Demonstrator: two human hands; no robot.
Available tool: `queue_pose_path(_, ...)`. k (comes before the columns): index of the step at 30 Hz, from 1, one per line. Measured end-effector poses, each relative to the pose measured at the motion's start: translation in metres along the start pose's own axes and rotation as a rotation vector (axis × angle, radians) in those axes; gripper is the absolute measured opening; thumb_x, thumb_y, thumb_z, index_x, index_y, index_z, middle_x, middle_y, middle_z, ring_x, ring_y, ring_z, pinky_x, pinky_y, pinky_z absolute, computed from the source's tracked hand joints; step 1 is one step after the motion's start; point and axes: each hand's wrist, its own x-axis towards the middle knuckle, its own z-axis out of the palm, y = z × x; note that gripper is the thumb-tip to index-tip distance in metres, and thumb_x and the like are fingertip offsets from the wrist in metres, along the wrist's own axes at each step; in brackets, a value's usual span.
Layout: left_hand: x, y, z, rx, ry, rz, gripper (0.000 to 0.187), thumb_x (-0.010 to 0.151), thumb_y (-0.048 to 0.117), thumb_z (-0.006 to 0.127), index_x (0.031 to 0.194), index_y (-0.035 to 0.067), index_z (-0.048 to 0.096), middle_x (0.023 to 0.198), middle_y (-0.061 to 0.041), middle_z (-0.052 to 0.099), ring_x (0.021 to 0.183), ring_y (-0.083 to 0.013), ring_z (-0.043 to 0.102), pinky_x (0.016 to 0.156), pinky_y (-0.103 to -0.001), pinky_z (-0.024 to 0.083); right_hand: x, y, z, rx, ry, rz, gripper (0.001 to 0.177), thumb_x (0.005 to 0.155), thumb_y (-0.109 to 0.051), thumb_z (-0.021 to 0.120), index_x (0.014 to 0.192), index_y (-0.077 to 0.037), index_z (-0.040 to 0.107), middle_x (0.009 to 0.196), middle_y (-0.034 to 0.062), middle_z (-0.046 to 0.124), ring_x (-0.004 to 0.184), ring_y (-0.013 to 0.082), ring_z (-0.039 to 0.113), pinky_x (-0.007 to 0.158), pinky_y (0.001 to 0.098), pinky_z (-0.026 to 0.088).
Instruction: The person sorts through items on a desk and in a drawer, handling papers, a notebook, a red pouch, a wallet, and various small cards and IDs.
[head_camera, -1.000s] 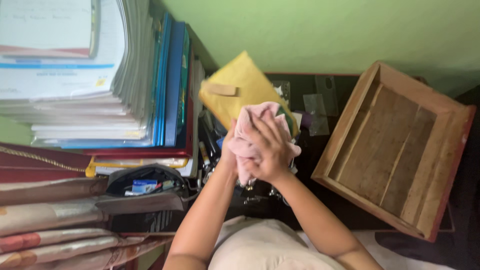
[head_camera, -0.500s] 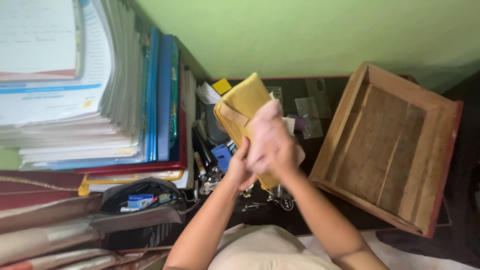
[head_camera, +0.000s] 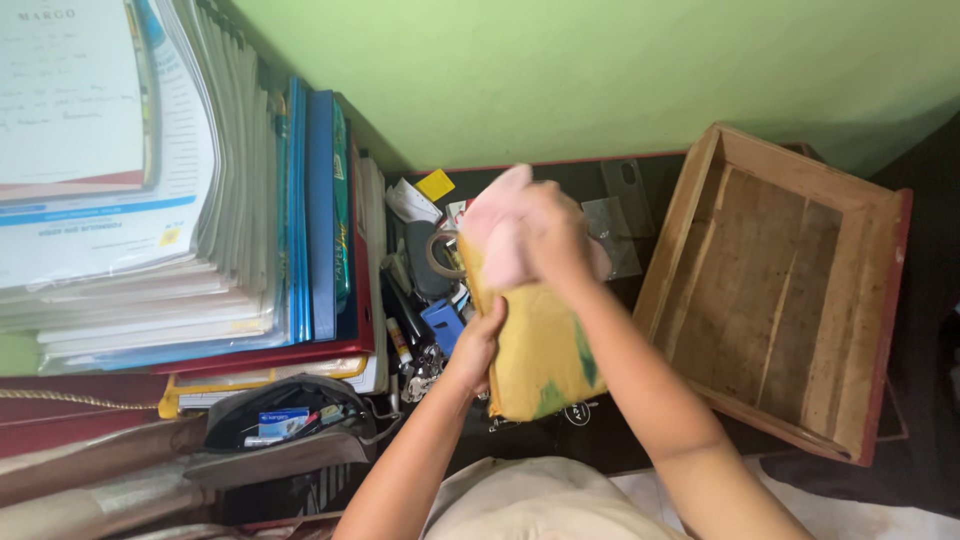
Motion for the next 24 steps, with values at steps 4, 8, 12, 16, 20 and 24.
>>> queue_pose_path(4,-0.003,0.027,-0.008,0.058,0.052,0.127,0.057,0.102,0.038,0.052,0.148,0.005,0.042,0.131,-0.015,0.063,0.112,-0.0254,0.067,0.093,-0.041,0.056,0.035,0.063,-0.035,0.596,0.073,0.685,0.052,0.093,-0.045,0.054,0.123,-0.004,0.066,0.109,0.0152,0.073,0.094,0.0262,0.071,0.083,0.0426,0.056)
queue_pose_path(8,0.008,0.051,-0.003,0.852,0.239,0.653,0.059,0.105,0.032,0.063,0.148,-0.006,0.047,0.134,-0.023,0.065,0.121,-0.0326,0.063,0.102,-0.043,0.051,0.006,0.133,-0.046,0.513,0.212,0.263,0.043,0.092,-0.021,0.063,0.130,0.000,0.060,0.119,0.0133,0.069,0.104,0.0245,0.070,0.087,0.0392,0.056)
queue_pose_path(12,0.009,0.035,0.013,1.152,0.410,0.812,0.088,0.095,0.026,0.072,0.161,-0.002,0.021,0.138,-0.028,0.052,0.133,-0.0404,0.050,0.110,-0.048,0.038,-0.014,0.129,-0.051,0.456,0.423,-0.071,0.043,0.106,-0.030,0.064,0.133,0.003,0.056,0.127,0.0129,0.065,0.113,0.0259,0.066,0.098,0.0410,0.056)
queue_pose_path(16,0.022,-0.002,-0.008,0.739,0.036,0.721,0.087,0.101,0.033,0.069,0.167,0.004,0.020,0.158,-0.022,0.037,0.150,-0.0358,0.034,0.124,-0.046,0.027,-0.059,0.093,0.004,-0.078,0.153,-0.205,0.049,0.111,-0.040,0.049,0.132,0.003,0.062,0.127,0.0164,0.068,0.120,0.0291,0.063,0.103,0.0446,0.050)
queue_pose_path(20,0.032,-0.025,-0.021,0.391,-0.230,0.603,0.084,0.104,0.037,0.068,0.168,0.007,0.023,0.174,-0.016,0.026,0.162,-0.0304,0.025,0.132,-0.043,0.022,-0.066,0.065,0.022,-0.429,0.175,-0.484,0.048,0.110,-0.026,0.049,0.150,0.001,0.051,0.155,0.0286,0.049,0.148,0.0385,0.044,0.121,0.0492,0.038)
queue_pose_path(24,0.013,-0.038,-0.005,0.356,-0.197,0.381,0.090,0.096,0.032,0.070,0.166,0.008,0.020,0.166,-0.016,0.033,0.148,-0.0298,0.037,0.122,-0.044,0.031,-0.020,0.062,0.017,0.228,0.427,0.125,0.045,0.102,-0.010,0.049,0.147,-0.009,0.048,0.143,0.0177,0.058,0.115,0.0334,0.059,0.099,0.0489,0.044)
